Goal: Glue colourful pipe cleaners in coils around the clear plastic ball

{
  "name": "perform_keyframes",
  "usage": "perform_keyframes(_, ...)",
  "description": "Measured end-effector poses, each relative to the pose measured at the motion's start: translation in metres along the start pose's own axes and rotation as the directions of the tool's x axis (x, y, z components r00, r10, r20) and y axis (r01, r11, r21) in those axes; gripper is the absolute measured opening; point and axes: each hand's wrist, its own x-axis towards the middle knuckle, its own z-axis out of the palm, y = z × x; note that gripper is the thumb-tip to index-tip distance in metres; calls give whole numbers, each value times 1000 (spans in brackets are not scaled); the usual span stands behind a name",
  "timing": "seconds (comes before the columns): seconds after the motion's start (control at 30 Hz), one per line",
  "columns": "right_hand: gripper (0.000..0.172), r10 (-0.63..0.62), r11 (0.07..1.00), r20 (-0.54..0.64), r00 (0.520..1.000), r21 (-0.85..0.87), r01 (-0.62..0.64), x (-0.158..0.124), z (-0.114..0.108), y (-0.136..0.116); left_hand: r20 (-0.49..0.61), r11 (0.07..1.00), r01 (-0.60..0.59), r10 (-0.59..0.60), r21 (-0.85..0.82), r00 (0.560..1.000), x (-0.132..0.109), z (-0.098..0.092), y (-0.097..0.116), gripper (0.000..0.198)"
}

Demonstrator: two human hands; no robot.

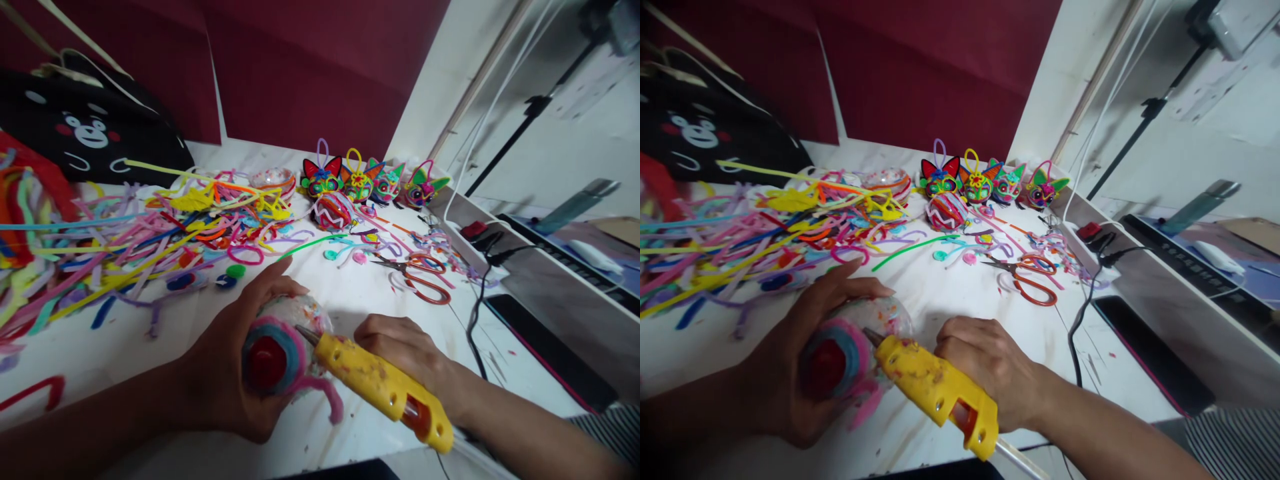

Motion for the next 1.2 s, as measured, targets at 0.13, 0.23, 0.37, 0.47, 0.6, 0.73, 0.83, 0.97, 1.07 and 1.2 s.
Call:
perform_keyframes(0.13,32,18,1000,7,1000,-8,-17,-1,0,0,11,1000,12,-12,5,1000,-2,1,0,117)
perform_keyframes(0.23,32,33,999,23,999,-4,-33,-1,0,1,13,1000,20,-20,14,1000,-2,1,0,117)
perform_keyframes(0.37,32,27,1000,20,999,5,-28,-1,1,2,6,999,20,-21,26,1000,-2,1,0,115)
perform_keyframes(0.47,35,27,999,27,999,36,-28,0,1,2,9,999,11,-11,40,1000,-2,1,-1,112)
perform_keyframes(0.6,33,55,997,51,997,59,-58,1,0,2,27,1000,20,-21,16,999,-1,0,-1,116)
perform_keyframes(0.73,34,49,995,50,998,83,-53,0,-2,1,43,1000,27,-27,-5,999,0,-1,1,120)
perform_keyframes(0.83,35,48,997,58,997,61,-52,0,-3,0,37,999,20,-19,-28,999,1,-1,1,120)
perform_keyframes(0.97,36,34,998,72,997,43,-37,2,-5,-2,40,998,11,-8,-60,999,2,-2,1,120)
perform_keyframes(1.07,37,28,999,62,998,42,-31,3,-6,-2,44,998,23,-21,-61,999,2,-3,0,121)
perform_keyframes(1.2,35,12,999,37,999,48,-14,3,-5,-1,30,998,15,-13,-54,999,3,-3,0,122)
